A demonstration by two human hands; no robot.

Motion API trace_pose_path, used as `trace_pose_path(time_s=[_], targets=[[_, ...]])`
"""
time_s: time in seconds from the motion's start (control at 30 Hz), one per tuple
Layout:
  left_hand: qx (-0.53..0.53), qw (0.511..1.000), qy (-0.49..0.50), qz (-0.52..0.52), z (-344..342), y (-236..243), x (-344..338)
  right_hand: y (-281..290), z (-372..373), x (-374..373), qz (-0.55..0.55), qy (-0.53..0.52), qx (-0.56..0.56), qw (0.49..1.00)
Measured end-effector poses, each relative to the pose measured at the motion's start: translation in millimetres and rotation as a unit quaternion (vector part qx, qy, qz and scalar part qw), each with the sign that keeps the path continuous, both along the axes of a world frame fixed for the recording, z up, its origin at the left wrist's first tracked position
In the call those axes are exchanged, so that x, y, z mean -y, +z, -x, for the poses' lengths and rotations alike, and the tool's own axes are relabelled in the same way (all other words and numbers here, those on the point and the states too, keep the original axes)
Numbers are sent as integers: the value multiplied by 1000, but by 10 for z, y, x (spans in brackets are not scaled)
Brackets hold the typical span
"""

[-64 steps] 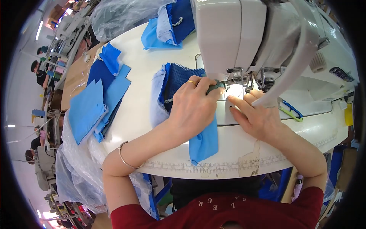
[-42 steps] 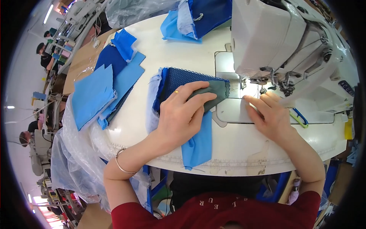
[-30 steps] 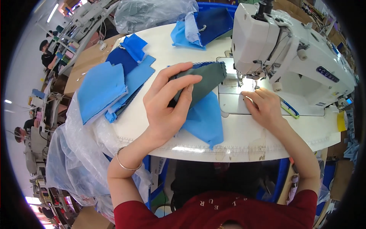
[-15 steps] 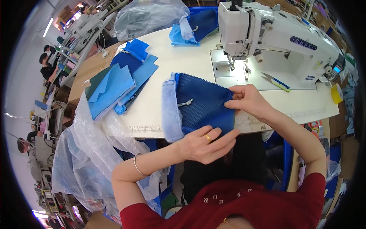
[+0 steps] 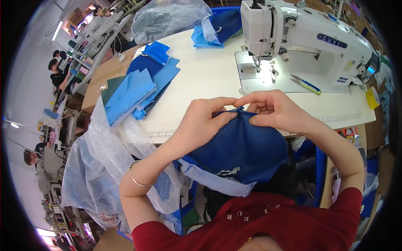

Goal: Sewing together pieces of leather or heavy-duty fabric using an industrial sewing machine to create parts of a bag or garment.

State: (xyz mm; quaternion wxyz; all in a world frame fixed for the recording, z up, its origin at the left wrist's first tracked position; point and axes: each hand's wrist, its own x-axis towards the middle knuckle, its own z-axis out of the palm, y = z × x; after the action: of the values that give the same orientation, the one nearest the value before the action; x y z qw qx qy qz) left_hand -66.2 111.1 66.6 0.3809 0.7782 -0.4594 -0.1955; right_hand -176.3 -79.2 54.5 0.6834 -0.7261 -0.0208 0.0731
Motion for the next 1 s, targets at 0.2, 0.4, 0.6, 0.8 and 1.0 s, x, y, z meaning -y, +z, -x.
trace_pose_path(time_s=[0.2, 0.4, 0.6, 0.8, 1.0], targets=[[-114, 992, -51, -25, -94, 44, -33, 186, 70, 65, 154, -16, 15, 988], [312, 940, 54, 127, 43, 118, -11, 351, 187, -96, 380, -58, 47, 922], [485, 849, 109, 176, 90, 345, -16, 301, 312, -95, 414, -160, 73, 893], [341, 894, 110, 269, 23, 390, -1, 90, 348, 61, 367, -240, 116, 891], [-434, 875, 58, 208, -136, 344, -53, 51, 473, 304, -94, -52, -43, 993]])
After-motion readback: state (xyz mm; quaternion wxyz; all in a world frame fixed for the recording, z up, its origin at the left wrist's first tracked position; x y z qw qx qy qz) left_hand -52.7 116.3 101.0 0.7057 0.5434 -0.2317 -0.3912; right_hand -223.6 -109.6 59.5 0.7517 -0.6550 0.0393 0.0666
